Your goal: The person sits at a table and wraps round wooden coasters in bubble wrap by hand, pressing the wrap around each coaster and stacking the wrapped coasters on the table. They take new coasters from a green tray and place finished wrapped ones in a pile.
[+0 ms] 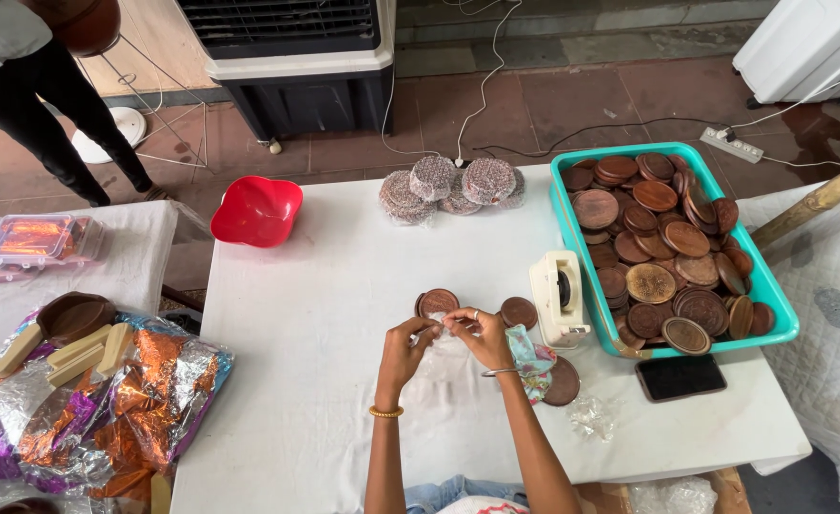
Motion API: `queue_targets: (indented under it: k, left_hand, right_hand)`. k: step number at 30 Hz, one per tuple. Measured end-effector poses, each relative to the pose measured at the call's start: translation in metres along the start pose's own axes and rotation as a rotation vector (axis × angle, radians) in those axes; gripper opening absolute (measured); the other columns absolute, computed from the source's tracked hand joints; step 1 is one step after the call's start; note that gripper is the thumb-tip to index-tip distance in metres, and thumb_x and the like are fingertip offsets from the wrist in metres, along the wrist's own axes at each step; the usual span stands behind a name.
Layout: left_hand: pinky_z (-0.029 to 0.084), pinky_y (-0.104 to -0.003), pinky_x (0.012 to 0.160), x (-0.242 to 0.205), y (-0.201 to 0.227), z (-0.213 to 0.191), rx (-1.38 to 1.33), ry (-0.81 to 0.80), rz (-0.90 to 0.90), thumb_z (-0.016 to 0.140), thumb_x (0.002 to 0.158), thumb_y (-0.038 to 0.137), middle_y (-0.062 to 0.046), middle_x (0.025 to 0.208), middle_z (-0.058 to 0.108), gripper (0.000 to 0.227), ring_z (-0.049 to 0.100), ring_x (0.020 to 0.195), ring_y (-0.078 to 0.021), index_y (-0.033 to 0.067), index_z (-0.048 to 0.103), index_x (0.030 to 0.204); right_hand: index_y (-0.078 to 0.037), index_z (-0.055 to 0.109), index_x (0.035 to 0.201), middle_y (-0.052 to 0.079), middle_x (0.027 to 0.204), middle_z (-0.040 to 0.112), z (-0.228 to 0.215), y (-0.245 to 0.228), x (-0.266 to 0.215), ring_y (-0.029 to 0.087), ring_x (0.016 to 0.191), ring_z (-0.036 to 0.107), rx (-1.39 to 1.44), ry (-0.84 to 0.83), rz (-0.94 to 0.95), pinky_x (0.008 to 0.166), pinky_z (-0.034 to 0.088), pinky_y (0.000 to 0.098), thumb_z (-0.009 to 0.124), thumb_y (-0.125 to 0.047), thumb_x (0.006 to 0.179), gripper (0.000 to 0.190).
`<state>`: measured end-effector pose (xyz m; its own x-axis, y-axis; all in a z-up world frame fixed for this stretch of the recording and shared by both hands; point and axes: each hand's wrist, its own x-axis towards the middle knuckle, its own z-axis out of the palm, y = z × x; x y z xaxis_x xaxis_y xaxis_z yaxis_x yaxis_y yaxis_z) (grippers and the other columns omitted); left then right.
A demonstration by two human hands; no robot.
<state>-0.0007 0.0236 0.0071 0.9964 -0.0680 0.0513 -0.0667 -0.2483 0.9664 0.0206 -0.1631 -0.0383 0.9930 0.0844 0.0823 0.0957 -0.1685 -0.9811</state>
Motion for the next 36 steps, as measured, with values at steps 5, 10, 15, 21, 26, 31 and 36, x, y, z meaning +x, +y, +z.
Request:
queue_targets:
  k: [5, 10, 15, 21, 26, 31, 36]
  left_hand:
    - [0.051, -0.031, 0.059, 0.003, -0.016, 0.006, 0.016, -0.006, 0.002, 0.068, 0.095, 0.017, -0.010, 0.071, 0.072, 0.020, 0.064, 0.063, -0.0147, -0.0011, 0.075, 0.098]
    - [0.048, -0.032, 0.056, 0.002, -0.009, 0.005, 0.033, 0.002, -0.047, 0.069, 0.095, 0.019, -0.011, 0.070, 0.071, 0.021, 0.063, 0.064, -0.0146, -0.0014, 0.075, 0.098]
    - [0.049, -0.031, 0.055, 0.002, -0.005, 0.006, 0.029, -0.003, -0.041, 0.070, 0.094, 0.021, -0.011, 0.072, 0.071, 0.023, 0.069, 0.066, -0.0136, -0.0004, 0.075, 0.098]
    - [0.051, -0.029, 0.054, 0.004, -0.012, 0.005, -0.085, -0.010, -0.060, 0.064, 0.094, 0.014, -0.007, 0.076, 0.074, 0.019, 0.066, 0.065, -0.0133, -0.0004, 0.076, 0.099]
    - [0.052, -0.027, 0.057, 0.009, -0.059, -0.010, -0.109, 0.127, -0.059, 0.058, 0.092, 0.007, -0.007, 0.073, 0.071, 0.020, 0.065, 0.064, -0.0112, -0.0018, 0.073, 0.100]
    - [0.048, -0.026, 0.058, 0.006, -0.054, -0.018, -0.143, 0.139, -0.091, 0.057, 0.093, 0.005, -0.006, 0.068, 0.066, 0.018, 0.059, 0.063, -0.0099, -0.0031, 0.073, 0.098]
    - [0.048, -0.025, 0.060, 0.009, -0.064, -0.009, -0.264, 0.015, -0.080, 0.058, 0.095, 0.006, -0.002, 0.074, 0.067, 0.017, 0.060, 0.065, -0.0088, -0.0014, 0.072, 0.100]
  right_hand:
    - [-0.002, 0.078, 0.107, 0.007, 0.100, 0.080, -0.003, 0.010, 0.004, 0.011, 0.088, 0.073, 0.228, -0.032, 0.066, 0.073, 0.061, 0.0268, 0.070, -0.028, 0.095, 0.029]
    - [-0.002, 0.077, 0.109, 0.007, 0.103, 0.079, -0.008, 0.002, 0.003, 0.010, 0.093, 0.075, 0.238, -0.051, 0.065, 0.077, 0.062, 0.0269, 0.071, -0.028, 0.095, 0.031]
    - [-0.002, 0.079, 0.105, 0.007, 0.097, 0.079, -0.008, 0.006, 0.002, 0.012, 0.084, 0.072, 0.123, -0.102, 0.062, 0.073, 0.060, 0.0271, 0.078, -0.020, 0.089, 0.024]
    - [-0.003, 0.074, 0.100, 0.006, 0.098, 0.077, -0.005, 0.006, 0.003, 0.012, 0.091, 0.073, 0.211, -0.095, -0.017, 0.079, 0.060, 0.0270, 0.078, -0.016, 0.089, 0.017]
    - [-0.003, 0.067, 0.106, 0.008, 0.105, 0.077, -0.027, 0.037, 0.009, 0.015, 0.095, 0.071, 0.317, -0.027, -0.025, 0.081, 0.057, 0.0278, 0.073, -0.020, 0.095, 0.021]
    - [-0.003, 0.065, 0.120, 0.009, 0.114, 0.077, -0.030, 0.025, 0.009, 0.015, 0.098, 0.071, 0.265, -0.004, 0.056, 0.084, 0.054, 0.0293, 0.065, -0.037, 0.098, 0.040]
    - [-0.003, 0.056, 0.138, 0.008, 0.136, 0.064, -0.003, -0.004, 0.004, 0.016, 0.125, 0.058, 0.085, -0.163, -0.099, 0.105, 0.045, 0.0350, 0.072, -0.045, 0.088, 0.067]
